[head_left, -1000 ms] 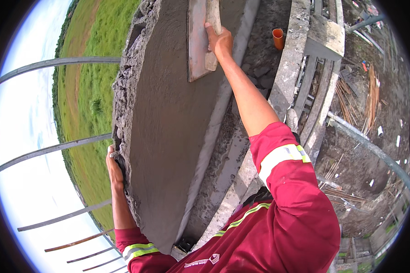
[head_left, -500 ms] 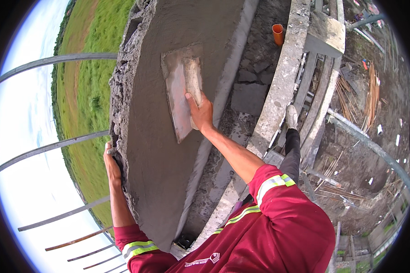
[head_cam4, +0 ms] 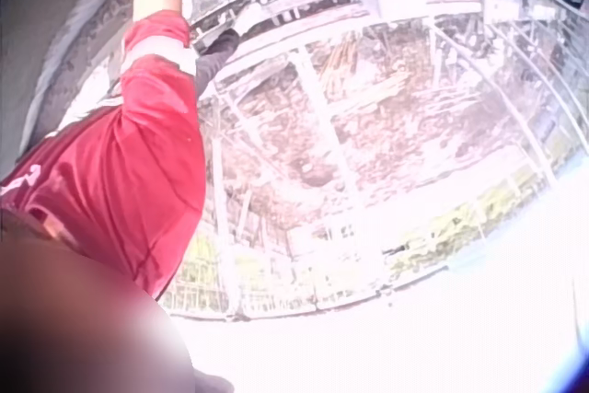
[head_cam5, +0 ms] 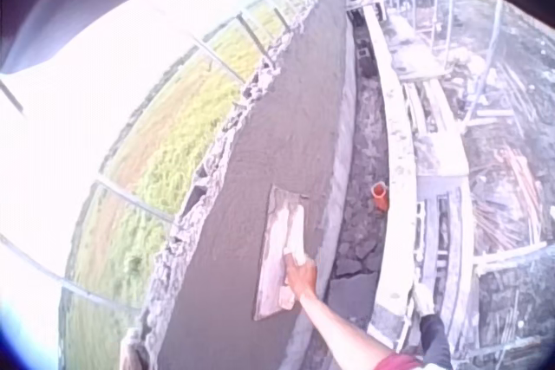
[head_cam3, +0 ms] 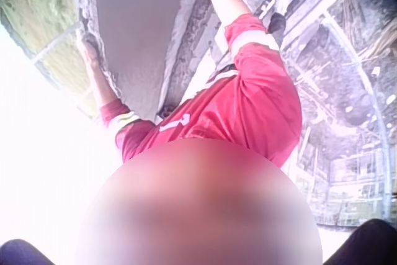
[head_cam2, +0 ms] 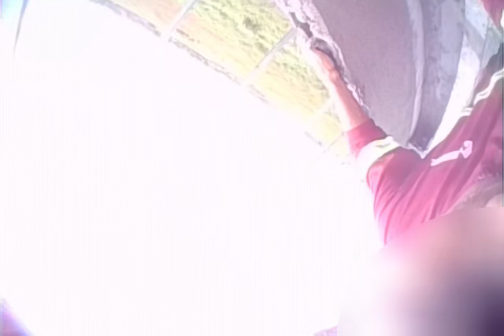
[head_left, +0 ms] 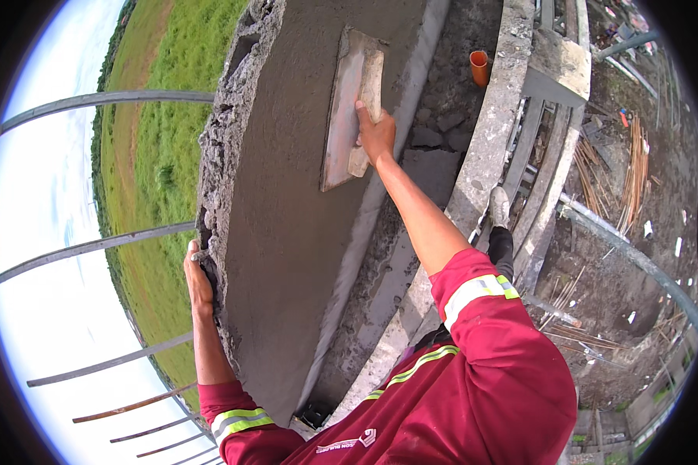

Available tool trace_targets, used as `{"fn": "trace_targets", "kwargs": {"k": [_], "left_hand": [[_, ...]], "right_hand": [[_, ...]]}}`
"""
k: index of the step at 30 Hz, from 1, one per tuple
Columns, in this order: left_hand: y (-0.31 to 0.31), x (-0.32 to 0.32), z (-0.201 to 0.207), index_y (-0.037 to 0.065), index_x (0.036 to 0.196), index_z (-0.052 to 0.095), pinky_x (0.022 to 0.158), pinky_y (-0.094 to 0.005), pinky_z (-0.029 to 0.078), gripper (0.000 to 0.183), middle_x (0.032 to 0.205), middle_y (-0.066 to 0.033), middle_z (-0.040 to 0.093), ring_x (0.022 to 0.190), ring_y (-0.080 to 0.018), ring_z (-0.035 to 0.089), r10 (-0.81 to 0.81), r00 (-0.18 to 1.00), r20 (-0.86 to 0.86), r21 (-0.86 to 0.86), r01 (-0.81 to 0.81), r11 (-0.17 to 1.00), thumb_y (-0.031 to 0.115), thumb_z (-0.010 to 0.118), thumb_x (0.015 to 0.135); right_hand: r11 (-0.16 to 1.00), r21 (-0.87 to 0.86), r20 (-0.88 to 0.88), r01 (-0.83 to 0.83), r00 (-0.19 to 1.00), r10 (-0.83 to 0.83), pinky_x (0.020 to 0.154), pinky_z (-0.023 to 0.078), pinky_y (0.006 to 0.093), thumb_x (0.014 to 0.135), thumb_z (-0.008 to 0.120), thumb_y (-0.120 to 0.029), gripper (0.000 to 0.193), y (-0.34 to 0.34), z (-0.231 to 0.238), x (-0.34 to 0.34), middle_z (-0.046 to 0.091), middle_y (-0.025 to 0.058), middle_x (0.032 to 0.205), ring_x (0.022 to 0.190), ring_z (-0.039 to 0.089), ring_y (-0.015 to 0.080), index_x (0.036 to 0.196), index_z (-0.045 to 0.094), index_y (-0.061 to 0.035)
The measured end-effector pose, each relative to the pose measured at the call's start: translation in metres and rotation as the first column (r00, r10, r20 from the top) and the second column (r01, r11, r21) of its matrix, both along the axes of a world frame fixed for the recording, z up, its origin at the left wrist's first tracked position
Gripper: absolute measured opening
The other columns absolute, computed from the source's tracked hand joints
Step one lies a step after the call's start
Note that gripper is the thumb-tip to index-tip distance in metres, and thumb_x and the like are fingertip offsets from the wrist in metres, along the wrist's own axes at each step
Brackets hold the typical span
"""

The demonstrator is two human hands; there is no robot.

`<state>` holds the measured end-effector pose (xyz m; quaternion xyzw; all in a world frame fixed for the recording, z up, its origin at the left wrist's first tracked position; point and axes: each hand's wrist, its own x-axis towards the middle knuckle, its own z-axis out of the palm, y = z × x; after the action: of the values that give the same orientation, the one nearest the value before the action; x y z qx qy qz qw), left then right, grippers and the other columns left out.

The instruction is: The person smooths wet concrete on a curved wall using a trowel and a float. They repeatedly apply and level the concrete along the wall's surface, moving along the scaffolding as they work.

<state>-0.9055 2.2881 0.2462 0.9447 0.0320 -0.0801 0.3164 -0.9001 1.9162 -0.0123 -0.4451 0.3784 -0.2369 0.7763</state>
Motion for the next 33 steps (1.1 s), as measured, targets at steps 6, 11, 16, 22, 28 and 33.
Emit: {"fn": "trace_targets", "kwargs": {"k": [6,11,16,22,28,33], "left_hand": [[0.006,-0.005,-0.002,-0.003,0.142,0.046,0.114,-0.0360,0.029,0.071,0.144,-0.0160,0.048,0.134,-0.0244,0.042,0.010,0.994,0.111,0.110,-0.022,0.994,0.054,0.036,0.102],[0.013,0.001,-0.003,-0.003,0.147,0.041,0.118,-0.0370,0.024,0.070,0.151,-0.0165,0.041,0.142,-0.0259,0.035,0.043,0.999,0.028,0.013,-0.043,0.999,0.052,0.033,0.104],[0.019,0.002,-0.004,-0.003,0.145,0.042,0.117,-0.0371,0.025,0.069,0.151,-0.0173,0.041,0.141,-0.0259,0.036,0.029,0.995,0.092,0.050,-0.033,0.998,0.051,0.035,0.103],[0.020,0.005,-0.004,-0.004,0.142,0.046,0.115,-0.0371,0.027,0.069,0.147,-0.0188,0.045,0.138,-0.0266,0.040,0.017,0.998,0.063,0.061,-0.020,0.998,0.051,0.036,0.102],[0.011,-0.001,-0.003,-0.005,0.144,0.044,0.116,-0.0361,0.027,0.070,0.148,-0.0184,0.044,0.138,-0.0266,0.039,0.029,0.994,0.107,0.085,-0.039,0.996,0.052,0.036,0.102],[0.001,-0.006,0.000,-0.003,0.145,0.043,0.116,-0.0363,0.026,0.069,0.148,-0.0168,0.044,0.138,-0.0260,0.039,0.019,0.989,0.144,0.158,-0.042,0.987,0.051,0.034,0.103]], "right_hand": [[0.953,-0.294,0.161,-0.070,0.980,0.121,0.074,0.057,0.0371,0.096,0.063,-0.037,0.062,0.102,0.058,-0.068,0.069,0.0271,0.104,0.090,0.072,0.0339,0.132,0.052,0.0113],[0.885,-0.458,0.189,-0.077,0.965,0.182,0.083,0.056,0.0424,0.096,0.063,-0.041,0.064,0.035,0.104,-0.018,0.068,0.0294,0.107,0.098,0.071,0.0342,0.136,0.051,0.0064],[0.900,-0.433,0.095,0.047,0.995,-0.006,0.070,0.054,0.0453,0.091,0.068,-0.038,0.048,-0.092,0.073,0.064,0.071,0.0241,0.081,0.080,0.072,0.0366,0.097,0.067,0.0094],[0.996,0.082,-0.003,0.037,0.999,-0.037,0.043,0.046,0.0326,0.090,0.071,-0.036,0.040,-0.071,-0.020,0.042,0.057,0.0055,0.065,0.047,0.053,0.0147,0.084,0.061,0.0018],[0.992,0.125,-0.042,-0.006,0.999,0.011,0.043,0.045,0.0294,0.095,0.066,-0.034,0.038,0.069,-0.025,-0.043,0.059,0.0029,0.065,0.048,0.051,0.0101,0.101,0.066,0.0038],[0.981,-0.072,0.088,-0.182,0.978,0.188,0.091,0.051,0.0357,0.097,0.060,-0.044,0.057,0.109,0.049,-0.077,0.071,0.0206,0.108,0.110,0.066,0.0274,0.129,0.058,0.0033]]}}
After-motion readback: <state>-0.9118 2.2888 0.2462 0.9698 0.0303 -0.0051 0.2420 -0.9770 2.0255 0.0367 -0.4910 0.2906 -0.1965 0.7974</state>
